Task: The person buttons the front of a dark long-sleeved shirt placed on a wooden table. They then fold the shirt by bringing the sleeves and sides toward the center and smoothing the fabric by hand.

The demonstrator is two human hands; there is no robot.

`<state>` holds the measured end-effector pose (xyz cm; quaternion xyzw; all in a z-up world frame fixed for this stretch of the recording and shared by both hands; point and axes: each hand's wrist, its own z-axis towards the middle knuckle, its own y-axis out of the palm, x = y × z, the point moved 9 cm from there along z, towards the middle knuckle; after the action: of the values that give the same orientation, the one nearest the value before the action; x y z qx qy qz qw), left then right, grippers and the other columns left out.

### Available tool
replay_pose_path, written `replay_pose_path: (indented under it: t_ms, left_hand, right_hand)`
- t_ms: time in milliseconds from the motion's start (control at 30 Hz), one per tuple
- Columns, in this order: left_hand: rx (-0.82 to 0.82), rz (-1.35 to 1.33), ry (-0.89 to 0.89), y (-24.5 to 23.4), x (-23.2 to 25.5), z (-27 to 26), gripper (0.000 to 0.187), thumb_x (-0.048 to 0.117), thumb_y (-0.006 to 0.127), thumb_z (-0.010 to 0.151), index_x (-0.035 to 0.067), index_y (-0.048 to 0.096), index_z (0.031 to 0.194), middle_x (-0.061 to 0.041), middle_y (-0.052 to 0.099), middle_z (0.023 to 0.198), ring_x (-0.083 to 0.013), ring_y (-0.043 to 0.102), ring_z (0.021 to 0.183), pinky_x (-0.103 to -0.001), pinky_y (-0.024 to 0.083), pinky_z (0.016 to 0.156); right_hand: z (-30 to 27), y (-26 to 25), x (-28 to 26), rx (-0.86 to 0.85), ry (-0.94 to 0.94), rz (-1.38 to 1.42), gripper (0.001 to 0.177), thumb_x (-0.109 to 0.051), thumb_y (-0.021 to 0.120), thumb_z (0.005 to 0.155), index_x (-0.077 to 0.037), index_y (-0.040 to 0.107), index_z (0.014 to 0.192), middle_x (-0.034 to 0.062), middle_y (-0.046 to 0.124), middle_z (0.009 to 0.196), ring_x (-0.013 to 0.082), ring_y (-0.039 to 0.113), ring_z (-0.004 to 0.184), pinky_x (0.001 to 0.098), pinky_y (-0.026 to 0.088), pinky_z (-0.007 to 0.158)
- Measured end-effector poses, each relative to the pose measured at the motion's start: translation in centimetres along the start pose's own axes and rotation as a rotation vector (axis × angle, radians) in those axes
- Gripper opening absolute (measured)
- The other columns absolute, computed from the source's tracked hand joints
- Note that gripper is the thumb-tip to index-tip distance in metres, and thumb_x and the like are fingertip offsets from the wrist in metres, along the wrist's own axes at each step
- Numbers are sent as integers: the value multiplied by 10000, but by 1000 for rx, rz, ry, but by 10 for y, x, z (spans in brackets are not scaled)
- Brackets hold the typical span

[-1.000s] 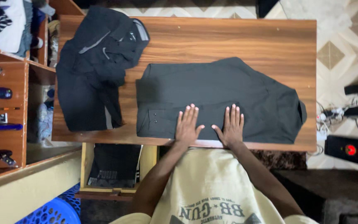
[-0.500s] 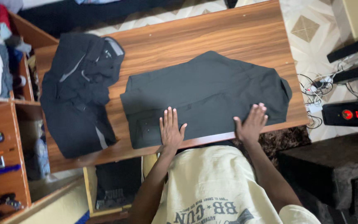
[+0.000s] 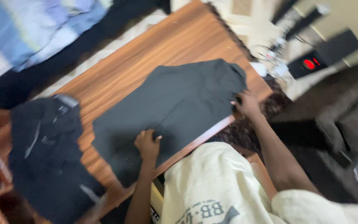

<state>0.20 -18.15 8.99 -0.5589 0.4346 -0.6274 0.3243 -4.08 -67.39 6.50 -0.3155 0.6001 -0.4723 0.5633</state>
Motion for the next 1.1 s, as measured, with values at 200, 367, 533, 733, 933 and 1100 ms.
replay_pose_path:
  t_ms: [200, 367, 533, 733, 933, 1100]
  left_hand:
    - [-140, -59, 27, 7, -27, 6, 431, 240, 873, 724, 84, 692, 1082, -147, 653, 1073, -391, 609, 1040, -513, 480, 890]
    - [-369, -131, -161, 11, -57, 0, 498, 258, 856, 752, 95, 663, 1182, -150, 678, 1035, -353, 651, 999, -477, 515, 893]
    - [-112, -129, 175, -17, -37, 1, 466, 221, 873, 647, 34, 674, 1024, -192, 683, 1015, -426, 637, 951, -501, 506, 835]
    - [-174, -159, -48, -29, -45, -2, 363, 111, 781, 814, 8, 654, 1138, -208, 690, 1131, -435, 644, 1058, -507, 502, 873]
    - [-235, -194, -169, -41, -40, -2, 330, 120, 775, 818, 41, 689, 1127, -184, 705, 1122, -395, 680, 1024, -472, 528, 878]
    - [-303, -173, -184, -39, -50, -3, 359, 161, 809, 808, 52, 701, 1133, -178, 700, 1106, -388, 677, 1019, -465, 533, 891]
  right_hand:
    - [18, 28, 23, -204, -37, 96, 372, -180, 833, 633, -96, 734, 982, 143, 679, 958, 372, 665, 948, 451, 546, 833]
    - [27, 40, 11, -412, 181, 185, 435, -274, 898, 692, -85, 706, 1032, 140, 723, 952, 338, 713, 922, 431, 553, 832]
    - [40, 23, -21, -340, 46, 254, 330, -259, 879, 736, -72, 770, 987, 143, 723, 986, 346, 700, 927, 419, 546, 809]
    - [46, -5, -46, -166, -20, 346, 263, -180, 838, 796, -48, 746, 1004, 149, 710, 979, 346, 689, 954, 410, 533, 829]
    - [43, -4, -58, -116, -45, 367, 233, -123, 803, 812, -54, 734, 1024, 146, 714, 1006, 351, 688, 970, 414, 538, 837]
    - [49, -9, -63, -124, -17, 142, 285, -208, 840, 796, -89, 746, 1037, 142, 736, 984, 355, 692, 979, 432, 536, 863]
